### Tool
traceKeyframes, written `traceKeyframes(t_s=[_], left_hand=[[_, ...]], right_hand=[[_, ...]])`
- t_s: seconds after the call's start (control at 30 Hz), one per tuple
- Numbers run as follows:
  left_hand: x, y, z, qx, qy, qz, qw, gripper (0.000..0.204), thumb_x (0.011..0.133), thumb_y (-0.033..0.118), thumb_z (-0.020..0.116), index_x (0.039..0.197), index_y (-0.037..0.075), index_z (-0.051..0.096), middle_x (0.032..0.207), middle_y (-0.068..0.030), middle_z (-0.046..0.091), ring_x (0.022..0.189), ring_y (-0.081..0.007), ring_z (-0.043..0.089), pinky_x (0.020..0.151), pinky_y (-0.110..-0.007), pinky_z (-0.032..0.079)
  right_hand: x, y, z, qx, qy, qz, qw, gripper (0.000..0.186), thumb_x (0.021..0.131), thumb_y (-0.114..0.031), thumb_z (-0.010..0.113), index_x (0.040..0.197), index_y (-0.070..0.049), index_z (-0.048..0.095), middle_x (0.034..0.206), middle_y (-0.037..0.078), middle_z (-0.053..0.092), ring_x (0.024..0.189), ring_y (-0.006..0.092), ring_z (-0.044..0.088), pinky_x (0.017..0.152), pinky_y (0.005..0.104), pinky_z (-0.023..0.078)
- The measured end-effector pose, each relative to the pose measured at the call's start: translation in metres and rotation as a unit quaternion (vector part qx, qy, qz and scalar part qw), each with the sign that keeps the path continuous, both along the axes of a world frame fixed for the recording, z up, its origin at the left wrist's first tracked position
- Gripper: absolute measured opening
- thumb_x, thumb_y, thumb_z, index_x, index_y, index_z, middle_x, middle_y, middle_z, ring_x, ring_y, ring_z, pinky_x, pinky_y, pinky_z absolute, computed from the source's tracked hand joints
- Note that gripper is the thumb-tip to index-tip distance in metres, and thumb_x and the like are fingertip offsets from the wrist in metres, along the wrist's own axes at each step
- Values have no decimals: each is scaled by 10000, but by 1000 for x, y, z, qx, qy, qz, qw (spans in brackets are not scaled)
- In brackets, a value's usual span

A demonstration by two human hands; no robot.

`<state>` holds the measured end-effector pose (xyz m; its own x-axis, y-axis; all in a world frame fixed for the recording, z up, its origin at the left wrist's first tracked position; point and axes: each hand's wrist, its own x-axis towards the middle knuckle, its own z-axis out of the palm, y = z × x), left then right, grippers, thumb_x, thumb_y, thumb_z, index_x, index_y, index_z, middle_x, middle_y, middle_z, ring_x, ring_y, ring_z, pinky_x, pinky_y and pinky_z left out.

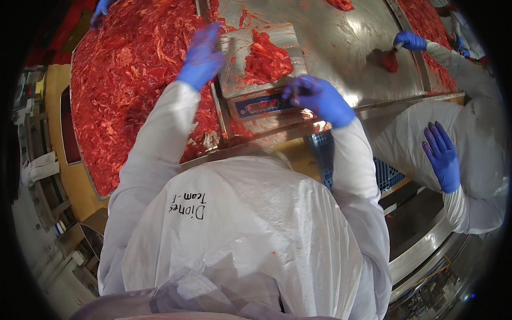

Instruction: The person repeatedly picks up pieces of raw red meat from a large pile, trims them with a knife, and places the trimmed pieces onto a digital scale. The person continues this cycle throughout the clip.

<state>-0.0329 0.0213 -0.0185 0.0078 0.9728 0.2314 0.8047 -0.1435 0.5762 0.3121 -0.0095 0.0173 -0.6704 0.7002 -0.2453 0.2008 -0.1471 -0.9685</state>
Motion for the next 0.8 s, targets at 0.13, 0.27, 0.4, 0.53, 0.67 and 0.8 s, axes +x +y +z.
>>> traceKeyframes(t_s=[0.13, 0.27, 0.4, 0.53, 0.67, 0.8], left_hand=[[59, -2, 20, -188, -223, -266, 919, 713, 861, -18, 638, 1556, 48, 498, 1415, -179, 628, 1285, -263, 608, 1113, -343, 486], [-17, -35, -9, -176, -371, -125, 903, 556, 881, 21, 676, 1430, -1, 596, 1310, -135, 678, 1196, -193, 638, 1042, -332, 529], [-63, -121, -50, -290, -180, -90, 936, 209, 897, 90, 712, 1091, 16, 691, 1097, -110, 711, 902, -222, 704, 824, -384, 583], [-26, -199, -103, -87, 108, -131, 982, 252, 823, 167, 764, 1032, 53, 681, 857, -185, 645, 815, -390, 675, 758, -451, 561], [-50, -183, -90, -141, 21, -140, 980, 26, 865, 87, 653, 860, 62, 654, 837, -194, 676, 824, -431, 676, 738, -528, 546], [-75, -154, -26, -269, -228, -132, 926, 98, 867, 98, 680, 932, 30, 650, 822, -68, 655, 745, -170, 617, 707, -320, 510]], right_hand=[[-49, 22, -20, 3, 37, -63, 997, 220, 936, -37, 738, 1139, -42, 655, 1156, 64, 709, 1119, 175, 659, 1029, 334, 512], [-46, -13, -17, -34, 66, -78, 994, 246, 921, -56, 769, 1146, -40, 670, 1132, 53, 713, 1075, 157, 664, 1001, 327, 523], [-29, -57, -34, -176, 51, 33, 983, 241, 926, -60, 770, 1149, -41, 680, 1072, 46, 725, 996, 135, 676, 940, 311, 537], [-38, -82, -74, -210, 7, 89, 974, 264, 936, -77, 773, 1180, -40, 679, 1073, 48, 738, 1010, 131, 685, 936, 316, 540], [-38, -84, -52, -224, -3, 76, 972, 304, 926, -71, 777, 1212, -33, 680, 1064, 53, 738, 1012, 141, 691, 959, 318, 537], [-7, -60, -19, -229, 20, -58, 972, 228, 898, -72, 792, 1107, -26, 714, 1086, 71, 740, 1013, 179, 701, 979, 340, 537]])
